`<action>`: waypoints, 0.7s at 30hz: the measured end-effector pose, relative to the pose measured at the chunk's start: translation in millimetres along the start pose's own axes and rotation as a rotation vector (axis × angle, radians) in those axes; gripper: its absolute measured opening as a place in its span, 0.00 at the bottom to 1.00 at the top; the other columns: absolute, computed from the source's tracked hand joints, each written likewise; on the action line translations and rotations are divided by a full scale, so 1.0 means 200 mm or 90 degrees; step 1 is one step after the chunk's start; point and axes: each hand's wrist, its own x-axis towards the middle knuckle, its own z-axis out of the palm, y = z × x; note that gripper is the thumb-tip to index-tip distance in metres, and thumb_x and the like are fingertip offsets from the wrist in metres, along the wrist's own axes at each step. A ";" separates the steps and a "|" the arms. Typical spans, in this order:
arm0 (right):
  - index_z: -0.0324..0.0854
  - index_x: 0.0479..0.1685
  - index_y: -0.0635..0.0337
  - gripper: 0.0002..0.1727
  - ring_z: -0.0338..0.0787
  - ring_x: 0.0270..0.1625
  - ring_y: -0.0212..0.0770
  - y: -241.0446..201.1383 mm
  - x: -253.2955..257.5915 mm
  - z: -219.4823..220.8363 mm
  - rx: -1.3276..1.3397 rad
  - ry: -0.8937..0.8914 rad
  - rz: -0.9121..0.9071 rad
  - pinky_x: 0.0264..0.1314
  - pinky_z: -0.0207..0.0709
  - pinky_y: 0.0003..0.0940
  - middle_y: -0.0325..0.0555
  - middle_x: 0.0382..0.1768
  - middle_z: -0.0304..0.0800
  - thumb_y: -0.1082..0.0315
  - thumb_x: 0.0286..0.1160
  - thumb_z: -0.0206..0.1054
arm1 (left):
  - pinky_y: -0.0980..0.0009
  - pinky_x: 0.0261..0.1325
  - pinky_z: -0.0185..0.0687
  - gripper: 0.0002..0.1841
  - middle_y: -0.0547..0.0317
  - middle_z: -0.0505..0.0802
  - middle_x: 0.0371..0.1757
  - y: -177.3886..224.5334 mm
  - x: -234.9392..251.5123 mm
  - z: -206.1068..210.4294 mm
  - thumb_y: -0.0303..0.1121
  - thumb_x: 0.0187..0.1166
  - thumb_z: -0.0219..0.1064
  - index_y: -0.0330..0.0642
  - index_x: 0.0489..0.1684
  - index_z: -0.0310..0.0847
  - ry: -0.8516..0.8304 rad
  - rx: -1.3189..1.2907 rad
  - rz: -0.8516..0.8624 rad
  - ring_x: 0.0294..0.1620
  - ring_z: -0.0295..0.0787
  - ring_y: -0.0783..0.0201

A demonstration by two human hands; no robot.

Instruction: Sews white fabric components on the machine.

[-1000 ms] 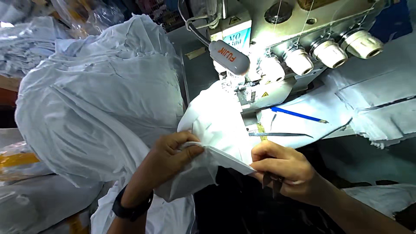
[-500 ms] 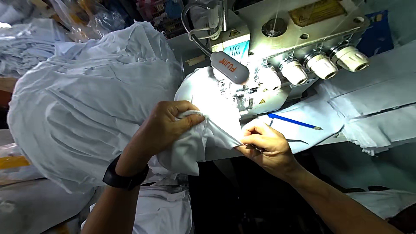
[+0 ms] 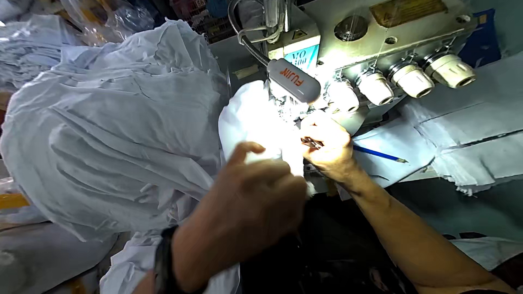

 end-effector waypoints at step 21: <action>0.88 0.35 0.63 0.08 0.89 0.46 0.27 -0.28 -0.37 -0.23 0.146 -0.169 -0.026 0.51 0.81 0.16 0.45 0.41 0.92 0.67 0.78 0.71 | 0.56 0.63 0.66 0.12 0.58 0.95 0.43 -0.19 -0.16 0.59 0.26 0.77 0.63 0.47 0.19 0.79 0.386 0.294 -0.143 0.55 0.87 0.58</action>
